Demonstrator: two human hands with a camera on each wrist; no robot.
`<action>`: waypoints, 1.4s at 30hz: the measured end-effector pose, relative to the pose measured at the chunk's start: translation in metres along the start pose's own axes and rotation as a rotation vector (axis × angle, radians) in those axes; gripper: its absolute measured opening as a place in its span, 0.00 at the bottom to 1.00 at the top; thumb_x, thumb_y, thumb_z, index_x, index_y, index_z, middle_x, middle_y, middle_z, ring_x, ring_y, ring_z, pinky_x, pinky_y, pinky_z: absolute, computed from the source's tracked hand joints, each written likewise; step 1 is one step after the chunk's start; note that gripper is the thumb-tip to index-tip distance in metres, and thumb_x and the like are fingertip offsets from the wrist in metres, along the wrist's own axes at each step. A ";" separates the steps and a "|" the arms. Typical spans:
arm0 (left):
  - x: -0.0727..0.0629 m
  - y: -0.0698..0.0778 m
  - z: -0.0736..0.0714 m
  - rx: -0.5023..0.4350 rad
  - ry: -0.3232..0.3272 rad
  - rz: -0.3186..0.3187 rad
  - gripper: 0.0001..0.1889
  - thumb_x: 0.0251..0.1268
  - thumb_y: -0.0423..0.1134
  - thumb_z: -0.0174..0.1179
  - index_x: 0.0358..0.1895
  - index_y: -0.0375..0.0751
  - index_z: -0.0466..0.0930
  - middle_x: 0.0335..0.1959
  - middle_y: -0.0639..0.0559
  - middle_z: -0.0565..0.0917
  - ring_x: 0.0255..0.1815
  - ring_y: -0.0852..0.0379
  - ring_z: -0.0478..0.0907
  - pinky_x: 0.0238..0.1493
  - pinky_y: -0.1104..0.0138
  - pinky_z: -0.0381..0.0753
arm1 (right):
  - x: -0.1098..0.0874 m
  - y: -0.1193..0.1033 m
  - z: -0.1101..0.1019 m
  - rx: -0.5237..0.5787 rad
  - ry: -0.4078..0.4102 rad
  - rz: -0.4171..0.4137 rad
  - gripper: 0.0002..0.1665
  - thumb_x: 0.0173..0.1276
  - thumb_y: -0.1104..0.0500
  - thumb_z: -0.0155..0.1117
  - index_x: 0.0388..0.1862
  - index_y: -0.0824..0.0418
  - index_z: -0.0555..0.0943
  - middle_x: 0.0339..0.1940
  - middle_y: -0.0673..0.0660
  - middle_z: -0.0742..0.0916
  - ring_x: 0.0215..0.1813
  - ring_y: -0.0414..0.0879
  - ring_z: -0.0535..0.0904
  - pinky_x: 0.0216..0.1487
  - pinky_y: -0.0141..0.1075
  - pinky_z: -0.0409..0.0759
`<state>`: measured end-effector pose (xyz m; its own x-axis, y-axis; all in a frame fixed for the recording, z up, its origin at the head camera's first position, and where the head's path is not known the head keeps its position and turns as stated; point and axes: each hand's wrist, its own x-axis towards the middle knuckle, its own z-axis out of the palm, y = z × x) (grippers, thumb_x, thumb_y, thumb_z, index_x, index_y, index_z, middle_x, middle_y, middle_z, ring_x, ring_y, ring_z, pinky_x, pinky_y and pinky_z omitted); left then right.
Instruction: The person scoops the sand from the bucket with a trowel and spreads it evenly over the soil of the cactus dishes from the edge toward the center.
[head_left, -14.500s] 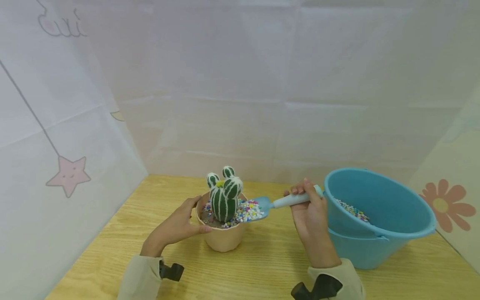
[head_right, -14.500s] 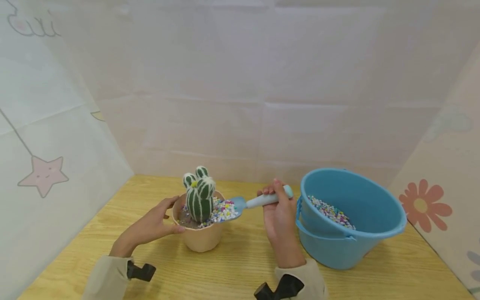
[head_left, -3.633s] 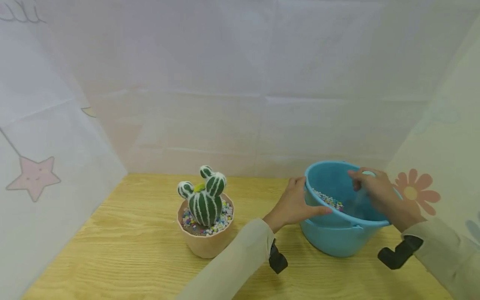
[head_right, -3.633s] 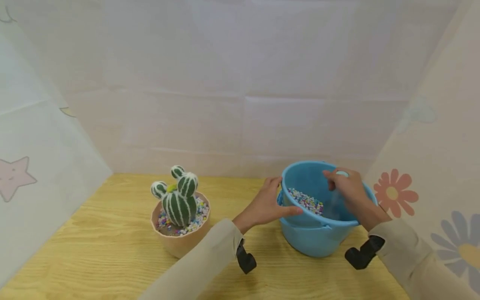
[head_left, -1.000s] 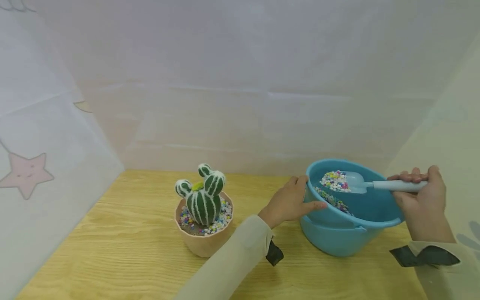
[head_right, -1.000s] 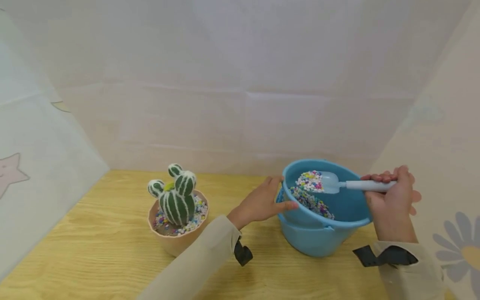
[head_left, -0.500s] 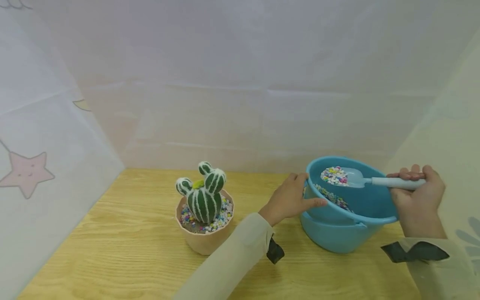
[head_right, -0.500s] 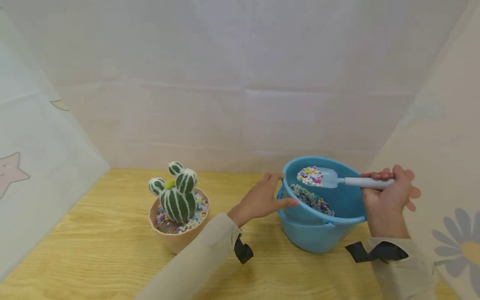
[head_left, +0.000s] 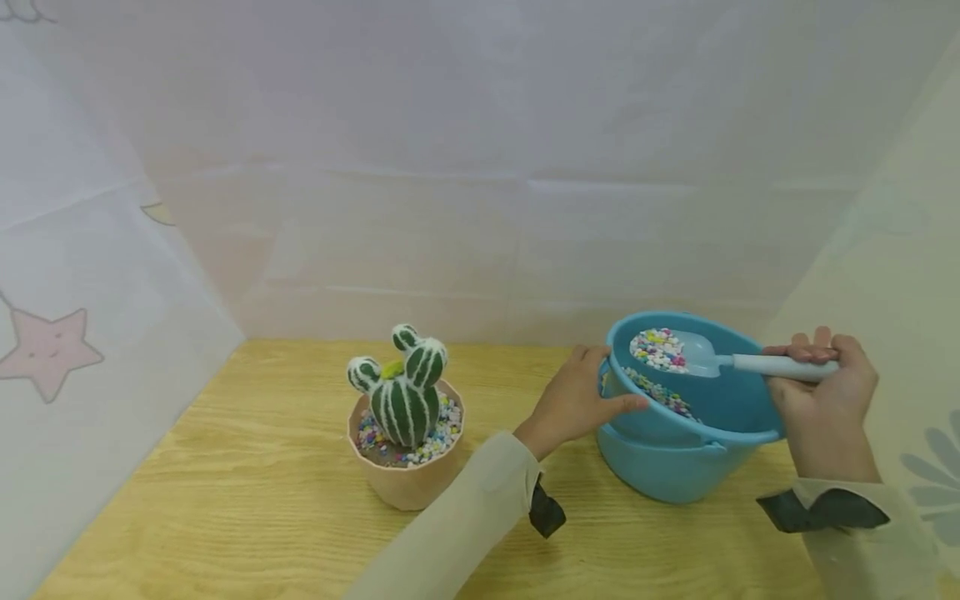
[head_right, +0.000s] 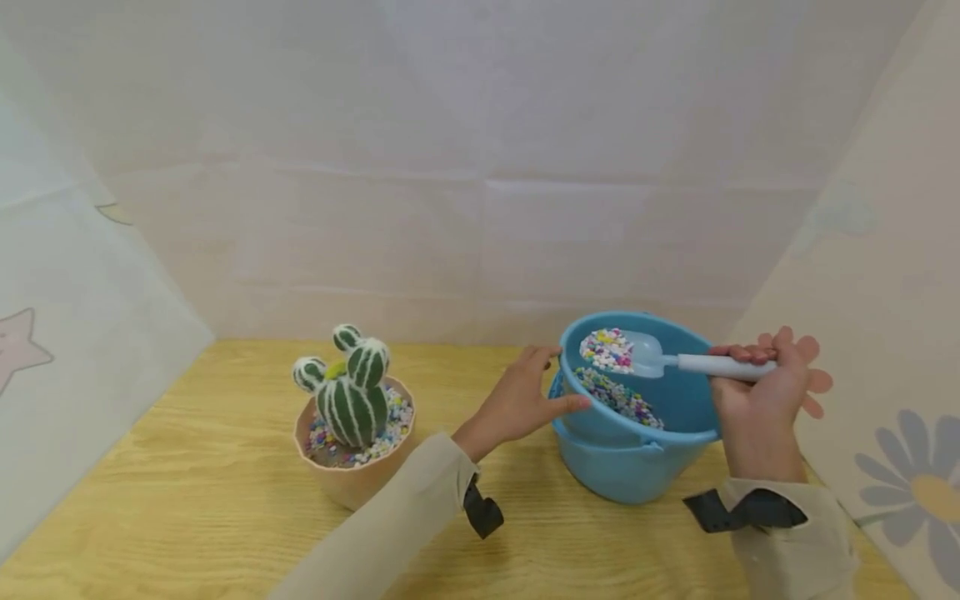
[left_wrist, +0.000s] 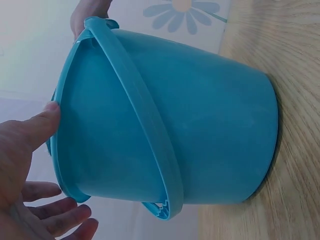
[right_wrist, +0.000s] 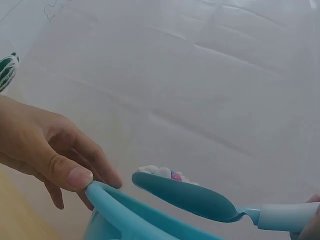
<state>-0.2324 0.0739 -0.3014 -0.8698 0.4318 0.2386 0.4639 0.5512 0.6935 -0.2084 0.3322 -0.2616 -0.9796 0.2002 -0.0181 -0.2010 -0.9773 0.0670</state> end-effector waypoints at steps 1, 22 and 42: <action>-0.001 -0.001 0.000 -0.007 0.006 0.007 0.40 0.56 0.61 0.63 0.69 0.47 0.64 0.65 0.52 0.69 0.59 0.57 0.74 0.55 0.65 0.78 | -0.001 0.000 0.000 0.004 -0.001 0.007 0.29 0.75 0.62 0.45 0.61 0.26 0.64 0.41 0.45 0.76 0.18 0.57 0.59 0.32 0.45 0.59; -0.018 -0.013 -0.018 -0.067 0.041 -0.012 0.33 0.64 0.56 0.59 0.69 0.47 0.64 0.68 0.51 0.67 0.64 0.52 0.70 0.60 0.59 0.74 | -0.019 0.020 0.010 0.079 0.001 0.083 0.12 0.77 0.52 0.47 0.41 0.38 0.79 0.17 0.60 0.67 0.18 0.57 0.59 0.30 0.45 0.58; -0.040 -0.028 -0.031 -0.137 0.087 0.003 0.31 0.67 0.52 0.57 0.68 0.43 0.63 0.65 0.47 0.68 0.61 0.49 0.72 0.58 0.61 0.76 | -0.026 0.055 0.012 0.124 0.015 0.169 0.25 0.76 0.52 0.50 0.21 0.66 0.64 0.17 0.61 0.67 0.21 0.57 0.59 0.36 0.45 0.59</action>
<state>-0.2155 0.0195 -0.3094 -0.8826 0.3662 0.2947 0.4443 0.4449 0.7776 -0.1937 0.2745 -0.2456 -0.9994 0.0323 -0.0111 -0.0338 -0.9807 0.1927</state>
